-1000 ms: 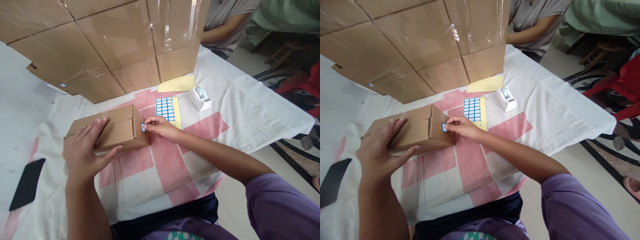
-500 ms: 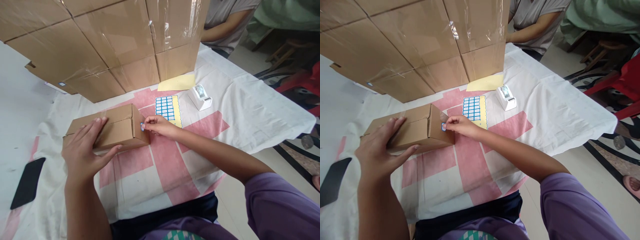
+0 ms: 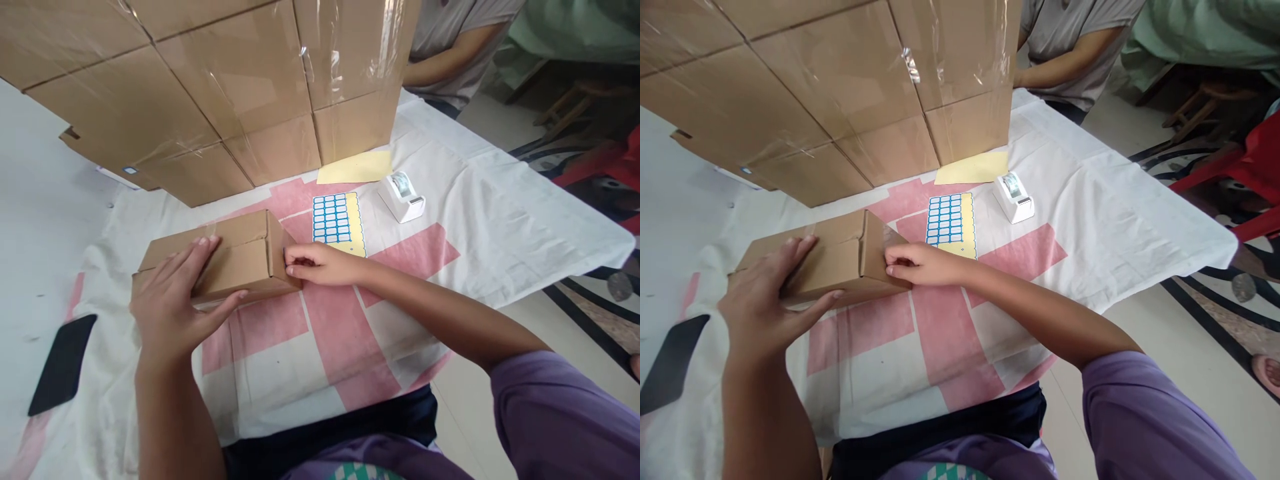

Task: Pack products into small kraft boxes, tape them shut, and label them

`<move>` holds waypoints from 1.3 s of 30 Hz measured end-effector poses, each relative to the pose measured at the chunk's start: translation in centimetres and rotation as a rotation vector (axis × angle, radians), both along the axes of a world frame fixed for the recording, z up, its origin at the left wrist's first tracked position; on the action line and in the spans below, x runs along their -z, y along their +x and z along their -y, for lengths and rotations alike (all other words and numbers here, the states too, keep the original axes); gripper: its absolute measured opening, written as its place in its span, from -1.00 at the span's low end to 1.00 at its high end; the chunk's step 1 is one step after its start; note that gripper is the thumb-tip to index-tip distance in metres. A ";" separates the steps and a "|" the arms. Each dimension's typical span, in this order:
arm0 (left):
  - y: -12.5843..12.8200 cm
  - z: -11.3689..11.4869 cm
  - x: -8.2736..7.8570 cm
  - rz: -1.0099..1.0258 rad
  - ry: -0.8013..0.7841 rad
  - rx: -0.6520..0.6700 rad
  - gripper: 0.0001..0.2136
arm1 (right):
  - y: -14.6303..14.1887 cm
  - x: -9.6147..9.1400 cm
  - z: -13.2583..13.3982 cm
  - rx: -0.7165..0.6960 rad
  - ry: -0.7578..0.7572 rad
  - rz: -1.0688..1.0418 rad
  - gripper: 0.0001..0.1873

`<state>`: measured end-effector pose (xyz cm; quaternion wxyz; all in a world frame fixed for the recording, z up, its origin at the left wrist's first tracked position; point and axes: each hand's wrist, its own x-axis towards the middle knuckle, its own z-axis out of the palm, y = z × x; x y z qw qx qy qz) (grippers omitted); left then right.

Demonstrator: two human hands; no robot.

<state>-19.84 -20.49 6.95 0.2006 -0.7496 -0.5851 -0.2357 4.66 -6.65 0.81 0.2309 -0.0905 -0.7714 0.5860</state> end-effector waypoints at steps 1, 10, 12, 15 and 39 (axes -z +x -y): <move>0.0 0.0 0.0 -0.001 0.001 0.003 -0.23 | 0.2 0.0 0.0 -0.018 0.015 0.026 -0.77; 0.2 0.2 -0.2 -0.007 -0.045 -0.019 -0.26 | 0.4 0.4 0.8 0.186 0.243 0.093 -0.21; 0.1 0.3 0.0 0.001 -0.056 -0.006 -0.26 | 0.4 0.2 0.9 0.193 0.229 0.153 -0.25; 0.1 0.3 0.2 0.003 -0.048 0.006 -0.28 | 0.8 -0.2 0.9 0.192 0.244 0.169 -0.30; -2.0 3.2 5.3 0.010 0.189 0.234 -0.32 | 8.0 -0.8 7.4 0.521 0.146 0.050 0.36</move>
